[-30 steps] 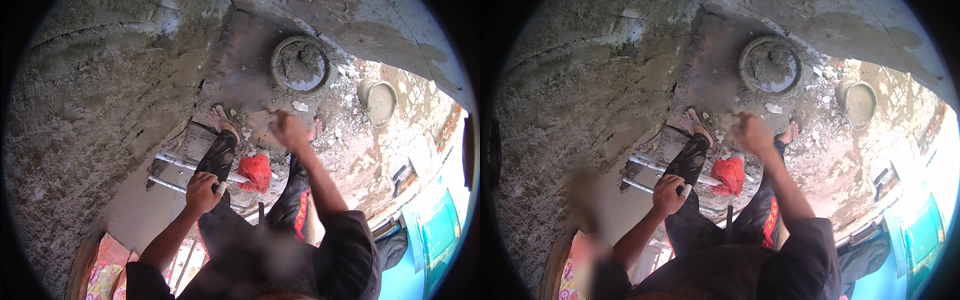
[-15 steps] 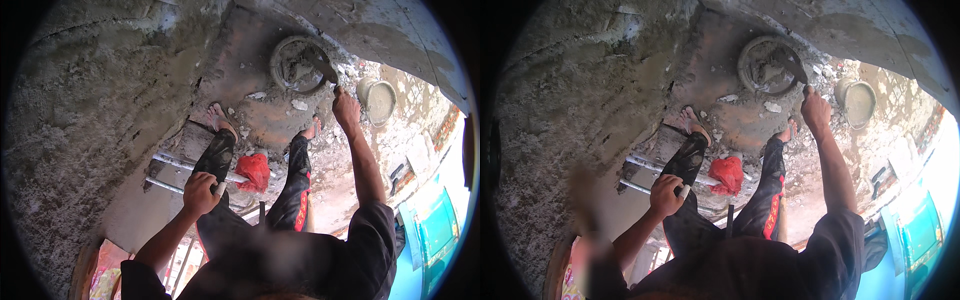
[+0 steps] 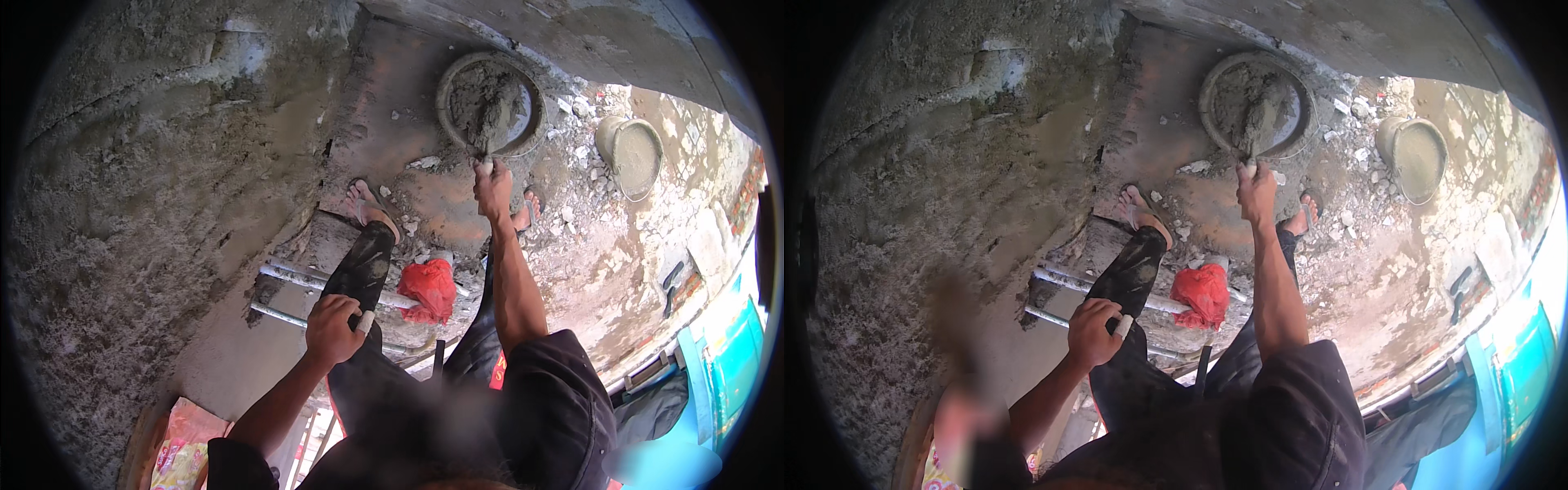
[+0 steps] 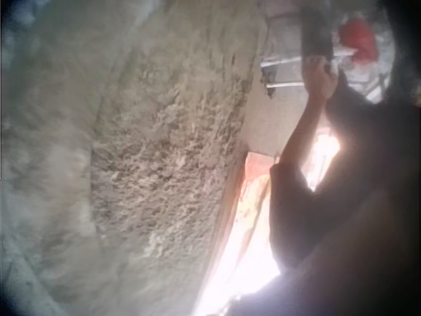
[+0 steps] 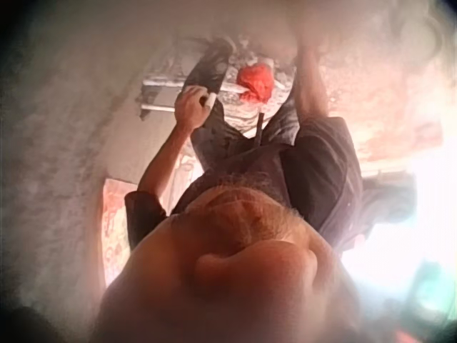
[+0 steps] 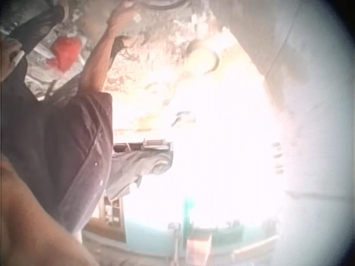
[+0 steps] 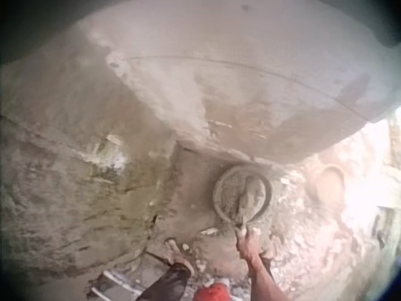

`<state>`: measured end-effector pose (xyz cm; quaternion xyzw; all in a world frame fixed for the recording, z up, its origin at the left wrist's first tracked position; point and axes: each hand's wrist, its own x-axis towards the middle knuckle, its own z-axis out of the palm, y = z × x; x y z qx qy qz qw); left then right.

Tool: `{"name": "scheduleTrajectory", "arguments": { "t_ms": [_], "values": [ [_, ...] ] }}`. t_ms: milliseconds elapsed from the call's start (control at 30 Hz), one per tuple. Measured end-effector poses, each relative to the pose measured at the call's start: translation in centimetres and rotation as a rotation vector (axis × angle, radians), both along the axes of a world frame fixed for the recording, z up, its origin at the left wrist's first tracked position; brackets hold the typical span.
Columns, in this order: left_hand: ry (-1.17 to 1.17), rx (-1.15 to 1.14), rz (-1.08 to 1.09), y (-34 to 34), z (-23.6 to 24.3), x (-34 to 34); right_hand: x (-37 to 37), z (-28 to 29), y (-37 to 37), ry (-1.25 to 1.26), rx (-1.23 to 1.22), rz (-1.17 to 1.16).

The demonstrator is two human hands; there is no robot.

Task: The person applies wet plaster to a wall using a trowel, scooping the mixture from a bucket and smoothing it over the surface.

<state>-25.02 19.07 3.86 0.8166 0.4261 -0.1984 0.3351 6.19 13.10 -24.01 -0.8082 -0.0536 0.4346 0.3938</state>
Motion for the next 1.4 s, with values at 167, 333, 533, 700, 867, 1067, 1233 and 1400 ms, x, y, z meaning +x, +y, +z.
{"name": "scheduleTrajectory", "arguments": {
  "t_ms": [167,333,533,700,867,1067,1233,1400],
  "values": [
    [0.011,-0.035,-0.032,0.7,-0.1,1.3,1.9,1.0,-1.9,0.224,0.12,-0.044],
    [0.025,-0.057,-0.016,0.5,0.0,1.3,2.5,2.7,-0.1,0.548,0.218,-0.203],
    [0.062,-0.053,-0.047,1.8,0.6,1.0,0.9,11.2,0.0,0.145,0.367,-0.601],
    [0.04,-0.041,0.007,0.9,1.3,-1.0,-4.7,8.4,8.0,-0.519,-0.038,-0.666],
    [0.06,-0.055,0.034,0.3,0.5,-1.2,-18.9,11.5,16.2,-0.11,0.293,0.051],
    [-0.019,-0.008,0.077,0.6,0.4,-1.6,-6.9,14.0,4.2,-0.143,0.01,0.328],
    [-0.019,-0.015,0.053,0.5,0.4,-1.3,11.4,9.6,-0.4,-0.657,-0.437,0.754],
    [-0.01,-0.057,0.006,1.3,-0.1,0.0,14.6,4.1,4.6,-0.767,-0.48,1.089]
  ]
}}
